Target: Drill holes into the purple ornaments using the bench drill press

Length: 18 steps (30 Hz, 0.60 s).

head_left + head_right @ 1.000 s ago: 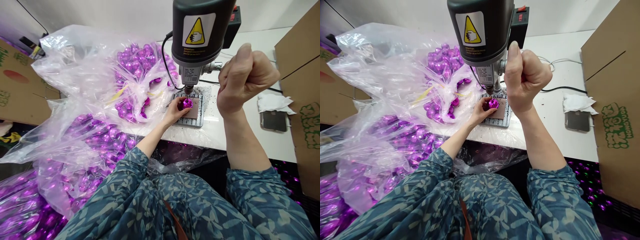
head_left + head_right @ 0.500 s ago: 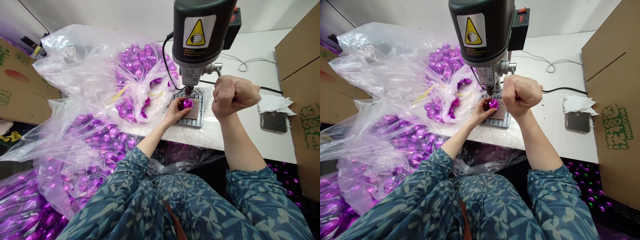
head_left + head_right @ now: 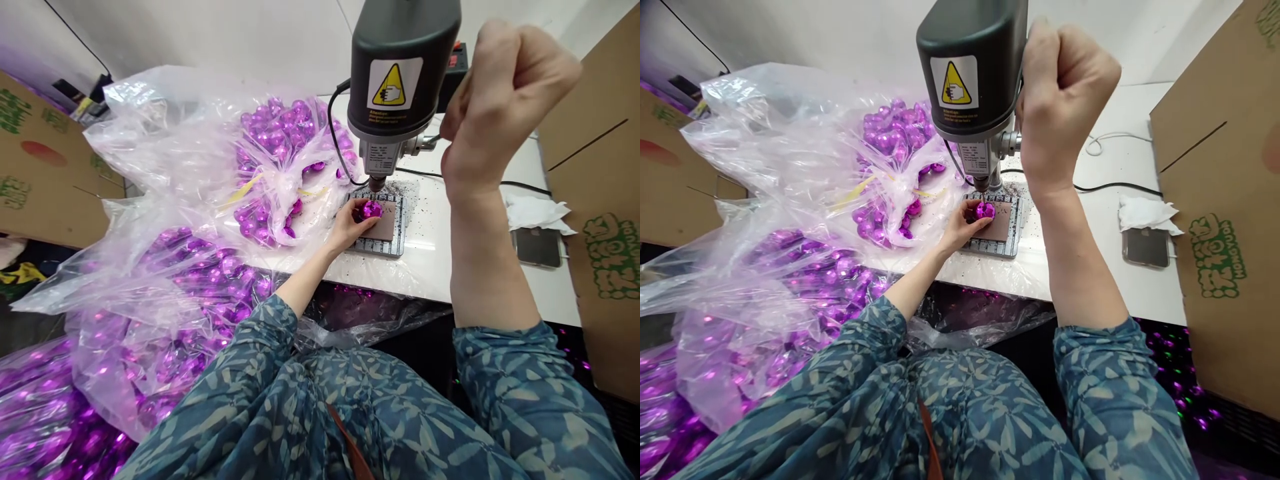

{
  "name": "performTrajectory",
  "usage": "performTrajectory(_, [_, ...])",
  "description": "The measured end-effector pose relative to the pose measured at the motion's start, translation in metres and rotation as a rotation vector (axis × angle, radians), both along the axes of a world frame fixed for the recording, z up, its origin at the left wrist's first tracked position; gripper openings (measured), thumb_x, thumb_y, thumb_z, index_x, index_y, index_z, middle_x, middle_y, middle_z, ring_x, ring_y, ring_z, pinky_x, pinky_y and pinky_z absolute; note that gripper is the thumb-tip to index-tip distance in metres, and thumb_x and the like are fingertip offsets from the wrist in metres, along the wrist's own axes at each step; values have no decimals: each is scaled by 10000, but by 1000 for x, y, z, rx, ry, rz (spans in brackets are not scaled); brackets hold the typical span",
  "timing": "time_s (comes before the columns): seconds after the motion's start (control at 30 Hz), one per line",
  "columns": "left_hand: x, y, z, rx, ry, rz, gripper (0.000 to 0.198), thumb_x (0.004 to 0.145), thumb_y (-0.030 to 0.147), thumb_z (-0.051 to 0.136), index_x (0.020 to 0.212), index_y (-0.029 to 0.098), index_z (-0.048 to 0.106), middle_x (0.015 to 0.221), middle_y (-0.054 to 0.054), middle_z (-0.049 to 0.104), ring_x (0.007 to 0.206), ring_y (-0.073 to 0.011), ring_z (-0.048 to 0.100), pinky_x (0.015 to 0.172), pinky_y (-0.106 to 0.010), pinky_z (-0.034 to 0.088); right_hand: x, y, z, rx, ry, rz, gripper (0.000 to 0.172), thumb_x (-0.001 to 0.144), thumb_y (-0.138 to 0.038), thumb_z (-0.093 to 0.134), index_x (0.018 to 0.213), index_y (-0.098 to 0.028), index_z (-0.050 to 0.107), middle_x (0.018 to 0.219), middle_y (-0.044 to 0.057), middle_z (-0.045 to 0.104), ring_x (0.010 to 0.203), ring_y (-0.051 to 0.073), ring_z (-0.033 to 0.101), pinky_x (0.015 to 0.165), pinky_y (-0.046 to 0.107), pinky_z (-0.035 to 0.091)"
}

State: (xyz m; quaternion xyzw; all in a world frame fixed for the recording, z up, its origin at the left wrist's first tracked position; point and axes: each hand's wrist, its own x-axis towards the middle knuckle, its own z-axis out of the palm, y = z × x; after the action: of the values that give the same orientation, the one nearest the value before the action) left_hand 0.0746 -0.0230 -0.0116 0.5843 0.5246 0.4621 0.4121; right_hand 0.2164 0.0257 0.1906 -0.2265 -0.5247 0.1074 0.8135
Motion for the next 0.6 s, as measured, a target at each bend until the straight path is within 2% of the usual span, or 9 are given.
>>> performTrajectory(0.07, [-6,-8,6,15,4,50,487,867,278,975,1269,193,713,1225,-104,829,1061,-220,783,960,-361,633,1,15,11,-17,5,33,692,1060,-459,631,650,-271,106,535,-41,62,438,68,174,528,380,110])
performTrajectory(0.13, [-18,-24,17,63,26,26,462,863,294,979,1242,199,731,1171,-91,822,1007,-206,771,913,-347,622,5,28,12,-48,17,44,651,1057,-291,594,657,-280,81,536,-36,27,430,77,163,510,394,105])
performTrajectory(0.2, [-35,-47,29,95,100,-181,428,860,339,988,1209,220,770,1138,-75,813,963,-197,764,879,-340,614,9,37,10,-57,23,40,657,1040,-325,599,651,-280,72,521,-35,45,431,71,170,500,403,97])
performTrajectory(0.3, [-55,-89,45,7,330,-700,388,857,423,1010,1161,258,834,1098,-62,805,965,-227,786,893,-354,624,12,43,6,-23,29,46,708,960,-541,644,667,-266,61,538,-43,23,403,44,182,474,391,69])
performTrajectory(0.33, [-59,-102,49,-36,415,-807,401,867,441,1008,1176,245,843,1102,-74,803,977,-247,795,905,-365,628,12,44,5,2,46,63,741,920,-600,664,673,-263,53,553,-48,-5,381,37,179,455,383,53])
performTrajectory(0.4, [-65,-118,53,-92,519,-873,479,876,458,1006,1243,202,835,1147,-109,805,1027,-282,804,930,-381,631,11,45,6,53,89,102,810,857,-677,706,673,-259,36,566,-53,-30,345,29,197,413,362,34])
performTrajectory(0.47, [-69,-118,55,-96,504,-791,481,914,467,976,1272,188,820,1172,-114,816,1050,-275,799,928,-371,627,9,43,8,83,118,118,864,831,-700,740,668,-249,22,553,-57,3,334,18,240,388,334,29])
performTrajectory(0.5, [-73,-109,56,-78,473,-690,410,960,465,932,1249,197,818,1134,-95,823,1018,-251,791,905,-355,620,8,42,8,84,123,112,873,841,-706,735,675,-244,13,546,-57,18,332,12,255,384,323,25])
performTrajectory(0.6, [-84,-51,58,29,421,-142,168,1128,329,679,1146,204,790,930,-41,790,829,-185,718,814,-321,574,5,40,10,78,156,92,897,825,-778,710,704,-239,2,519,-62,27,320,7,233,384,329,-2])
